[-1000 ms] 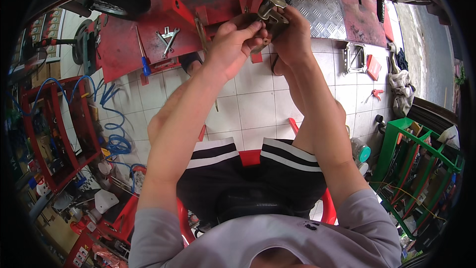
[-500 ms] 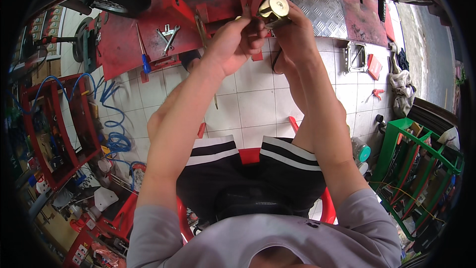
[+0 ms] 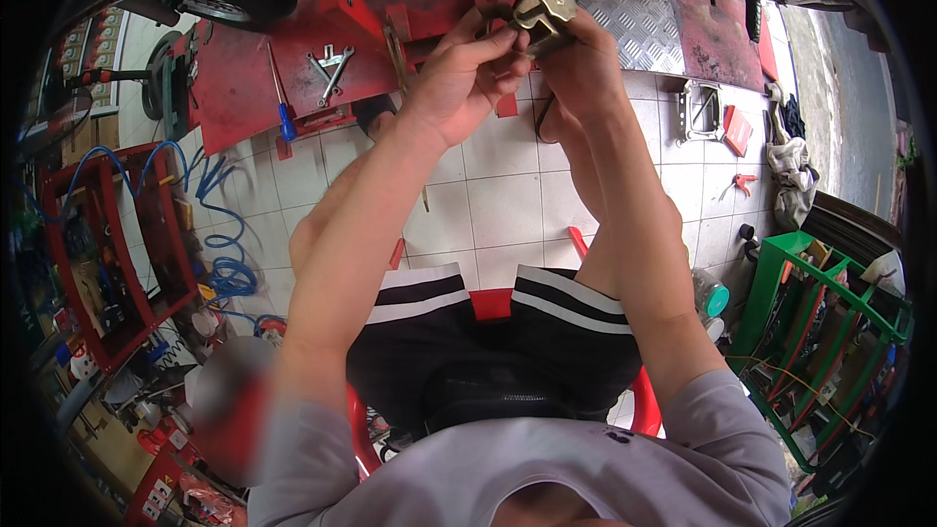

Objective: The person sits on a stool in a workshop and works on mechanical parts, likely from a motorcycle. They use their hands to manipulate a long metal strip and a brass-colored component, assembling or adjusting them together.

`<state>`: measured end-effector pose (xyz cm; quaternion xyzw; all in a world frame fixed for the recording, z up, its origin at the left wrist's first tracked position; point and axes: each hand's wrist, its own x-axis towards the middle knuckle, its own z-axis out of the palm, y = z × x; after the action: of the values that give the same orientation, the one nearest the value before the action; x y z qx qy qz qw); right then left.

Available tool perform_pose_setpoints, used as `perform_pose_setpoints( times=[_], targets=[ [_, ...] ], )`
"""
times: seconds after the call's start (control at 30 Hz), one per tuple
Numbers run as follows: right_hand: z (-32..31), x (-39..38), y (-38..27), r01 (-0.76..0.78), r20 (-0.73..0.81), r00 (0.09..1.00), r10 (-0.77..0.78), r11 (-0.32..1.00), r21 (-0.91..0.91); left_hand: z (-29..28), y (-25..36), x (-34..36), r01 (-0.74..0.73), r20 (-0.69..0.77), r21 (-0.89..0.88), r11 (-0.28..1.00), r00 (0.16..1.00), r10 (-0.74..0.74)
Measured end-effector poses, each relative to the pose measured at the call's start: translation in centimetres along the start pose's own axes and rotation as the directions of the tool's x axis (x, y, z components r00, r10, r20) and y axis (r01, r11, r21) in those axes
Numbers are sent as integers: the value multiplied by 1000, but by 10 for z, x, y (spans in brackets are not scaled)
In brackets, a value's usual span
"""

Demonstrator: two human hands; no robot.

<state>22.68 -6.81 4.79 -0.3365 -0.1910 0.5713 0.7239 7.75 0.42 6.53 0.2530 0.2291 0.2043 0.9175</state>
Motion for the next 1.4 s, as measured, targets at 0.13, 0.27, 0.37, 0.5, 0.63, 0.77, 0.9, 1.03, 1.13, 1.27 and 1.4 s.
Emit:
perform_pose_setpoints(
  times=[0.13, 0.27, 0.37, 0.5, 0.63, 0.77, 0.9, 1.03, 1.13, 1.27, 1.4],
  targets=[
    [4, 0, 1, 11, -41, 999, -11, 1000, 9, -4, 0, 0, 4, 59, 5, 1000, 998, -5],
    [4, -1, 2, -13, -45, 999, 16, 998, 62, -4, 0, 0, 17, 106, -12, 1000, 994, -15],
    [-4, 0, 0, -30, 133, 991, 18, 996, 83, -2, -3, -1, 9, 96, -2, 1000, 995, -8],
    [0, -1, 0, -17, 50, 999, 14, 998, 62, -3, -3, -1, 13, 76, -2, 1000, 997, -13],
    [6, -2, 1, -8, -32, 999, 9, 999, 36, -2, -3, -1, 25, 48, 0, 1000, 999, -25],
    [6, -3, 0, -2, -44, 999, 3, 1000, 17, 2, -3, -1, 22, 16, 27, 999, 1000, -23],
    [10, -1, -1, 9, -145, 989, -26, 993, -120, -21, 0, 0, 297, 202, -113, 948, 941, -271],
    [9, -3, -4, 68, -135, 986, -94, 980, -187, -6, 5, -1, 181, 49, 8, 983, 982, -181],
    [5, -3, -3, 85, -90, 990, -106, 975, -207, 6, 3, 0, 68, -60, 120, 990, 996, -61],
    [7, -4, -3, 39, -108, 992, -63, 977, -209, 7, 0, -3, 18, -38, 187, 982, 999, -11],
    [8, -1, -5, -39, -143, 989, 45, 998, 47, 0, 5, -4, 168, 41, 51, 984, 985, -170]
  ],
)
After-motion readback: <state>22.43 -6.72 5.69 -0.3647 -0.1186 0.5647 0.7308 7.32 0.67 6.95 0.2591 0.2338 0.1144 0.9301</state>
